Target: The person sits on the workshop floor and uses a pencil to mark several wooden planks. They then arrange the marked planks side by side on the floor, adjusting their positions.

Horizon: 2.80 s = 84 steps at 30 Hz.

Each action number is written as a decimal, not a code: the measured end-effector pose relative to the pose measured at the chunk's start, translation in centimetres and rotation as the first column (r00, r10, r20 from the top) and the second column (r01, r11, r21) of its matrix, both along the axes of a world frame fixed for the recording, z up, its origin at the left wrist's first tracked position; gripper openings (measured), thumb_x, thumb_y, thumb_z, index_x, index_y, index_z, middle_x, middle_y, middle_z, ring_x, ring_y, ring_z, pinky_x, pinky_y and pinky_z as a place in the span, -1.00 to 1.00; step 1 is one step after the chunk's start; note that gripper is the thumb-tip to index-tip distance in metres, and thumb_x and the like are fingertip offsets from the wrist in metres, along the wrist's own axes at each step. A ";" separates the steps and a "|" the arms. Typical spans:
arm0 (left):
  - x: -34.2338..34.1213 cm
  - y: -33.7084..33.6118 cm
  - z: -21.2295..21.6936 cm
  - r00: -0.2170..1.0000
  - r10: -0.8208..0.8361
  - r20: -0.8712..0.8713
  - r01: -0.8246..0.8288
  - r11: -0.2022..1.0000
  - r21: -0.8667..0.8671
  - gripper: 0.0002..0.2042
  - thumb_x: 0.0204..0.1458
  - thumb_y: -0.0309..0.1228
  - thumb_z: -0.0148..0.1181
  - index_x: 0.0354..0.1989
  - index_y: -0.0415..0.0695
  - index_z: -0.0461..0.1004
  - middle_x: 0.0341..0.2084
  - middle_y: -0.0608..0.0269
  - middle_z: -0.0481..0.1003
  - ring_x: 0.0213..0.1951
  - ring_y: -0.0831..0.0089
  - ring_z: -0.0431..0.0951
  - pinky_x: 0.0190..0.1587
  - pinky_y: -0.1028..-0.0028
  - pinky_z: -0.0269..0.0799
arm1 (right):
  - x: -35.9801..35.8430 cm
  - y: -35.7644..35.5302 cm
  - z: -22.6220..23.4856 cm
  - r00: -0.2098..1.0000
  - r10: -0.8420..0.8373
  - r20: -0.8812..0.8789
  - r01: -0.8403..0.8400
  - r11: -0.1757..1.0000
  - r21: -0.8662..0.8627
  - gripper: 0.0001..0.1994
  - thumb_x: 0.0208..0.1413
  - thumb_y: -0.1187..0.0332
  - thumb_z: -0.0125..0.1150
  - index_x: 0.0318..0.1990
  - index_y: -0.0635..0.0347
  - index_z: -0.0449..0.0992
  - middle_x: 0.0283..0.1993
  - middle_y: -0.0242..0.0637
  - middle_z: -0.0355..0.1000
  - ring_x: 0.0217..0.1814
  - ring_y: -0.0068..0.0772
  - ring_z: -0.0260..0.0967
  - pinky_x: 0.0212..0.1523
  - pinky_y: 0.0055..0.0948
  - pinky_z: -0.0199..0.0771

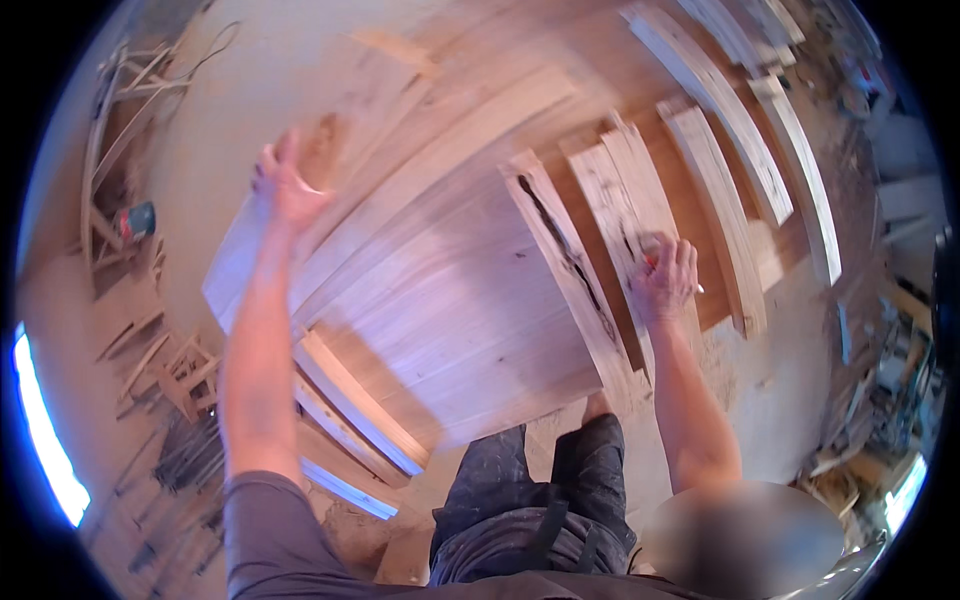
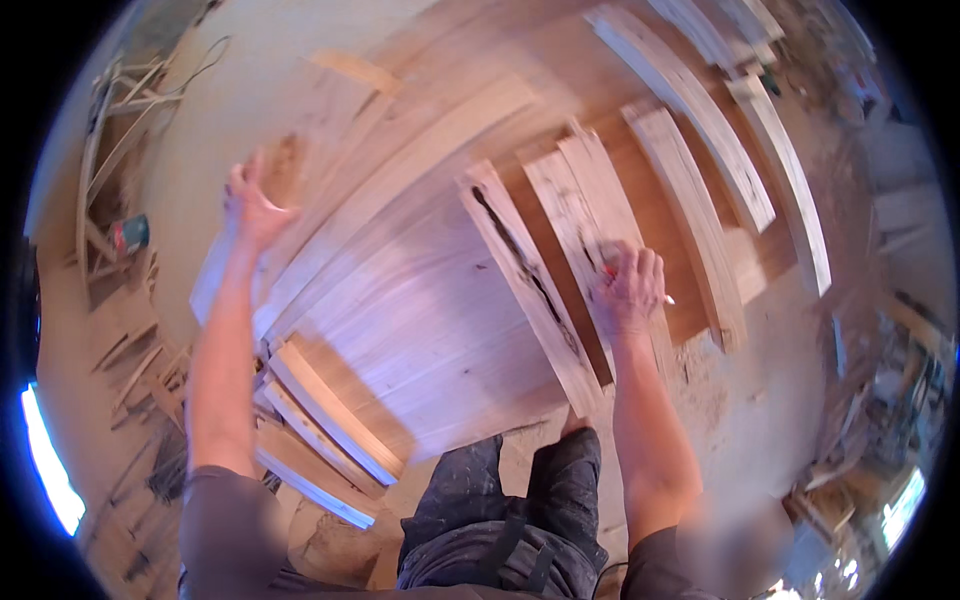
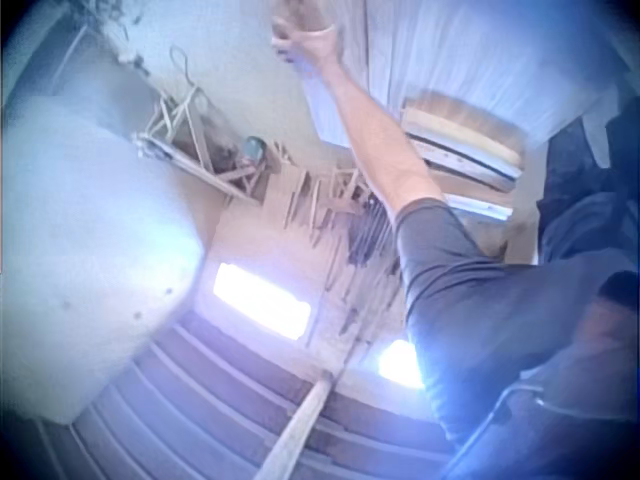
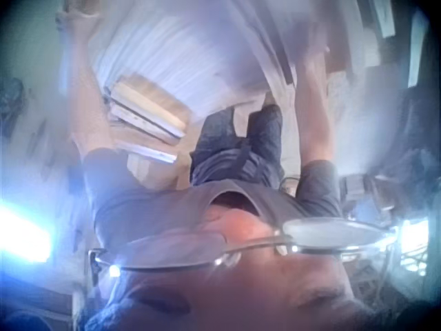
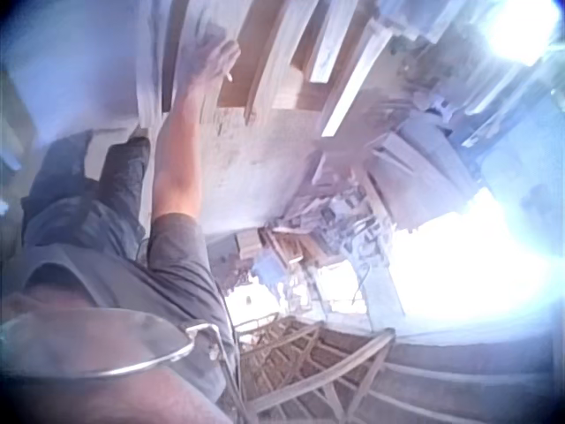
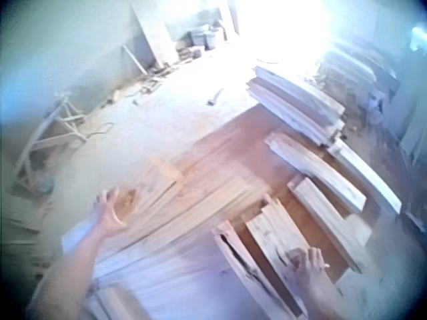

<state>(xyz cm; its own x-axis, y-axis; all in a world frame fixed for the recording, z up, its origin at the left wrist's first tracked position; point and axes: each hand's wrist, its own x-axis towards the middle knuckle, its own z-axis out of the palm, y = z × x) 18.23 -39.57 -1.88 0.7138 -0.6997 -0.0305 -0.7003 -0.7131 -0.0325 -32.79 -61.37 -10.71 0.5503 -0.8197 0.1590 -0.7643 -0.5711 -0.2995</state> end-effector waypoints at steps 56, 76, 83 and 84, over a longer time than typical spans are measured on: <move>-48.8 -18.0 -3.8 0.363 0.541 -0.759 -0.711 0.687 0.150 0.33 -0.14 -0.11 0.62 0.55 -0.31 -0.39 0.44 -0.52 -0.12 0.49 -0.38 -0.12 0.52 -0.09 -0.14 | -21.0 2.7 0.3 0.207 -0.925 -0.317 0.080 -0.307 0.948 -0.47 0.27 -0.17 0.06 -0.07 0.18 0.53 -0.40 -0.25 0.49 -0.52 -0.35 0.38 -0.61 -0.42 0.19; -40.8 -7.5 -4.1 0.731 0.444 -0.518 -0.426 0.890 0.161 0.22 -0.34 -0.22 0.58 0.56 -0.02 -0.09 0.35 -0.42 0.01 0.36 -0.39 0.07 0.40 -0.20 0.00 | -19.5 0.8 2.7 0.964 -0.232 -0.126 0.263 0.894 0.364 -0.54 0.01 0.24 0.49 0.04 0.20 0.52 -0.19 -0.08 0.46 -0.06 -0.06 0.44 -0.04 -0.09 0.48; -39.8 -7.6 -3.8 0.709 0.450 -0.543 -0.441 0.884 0.156 0.17 -0.34 -0.14 0.58 0.54 -0.01 -0.01 0.29 -0.36 0.07 0.27 -0.30 0.15 0.34 -0.19 0.05 | -4.5 -3.6 4.0 0.983 -0.106 -0.152 0.123 0.986 0.112 -0.41 -0.07 0.33 0.49 0.13 0.28 0.40 -0.01 -0.01 0.42 0.13 0.07 0.36 0.16 -0.03 0.41; -39.0 -7.0 -3.4 0.711 0.434 -0.553 -0.432 0.890 0.143 0.17 -0.36 -0.14 0.58 0.53 -0.02 0.01 0.29 -0.35 0.09 0.27 -0.29 0.16 0.34 -0.19 0.06 | -3.9 -4.1 3.1 0.971 -0.128 -0.201 0.155 0.979 0.129 -0.44 -0.07 0.34 0.46 0.11 0.29 0.40 -0.02 -0.01 0.42 0.13 0.08 0.36 0.17 -0.02 0.41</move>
<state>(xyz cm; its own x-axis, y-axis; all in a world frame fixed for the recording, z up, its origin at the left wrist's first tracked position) -20.80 -46.62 -5.26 0.7931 -0.3174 -0.5199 -0.2075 -0.9433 0.2593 -36.71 -65.44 -7.62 0.4357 -0.8979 -0.0625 -0.8852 -0.4148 -0.2107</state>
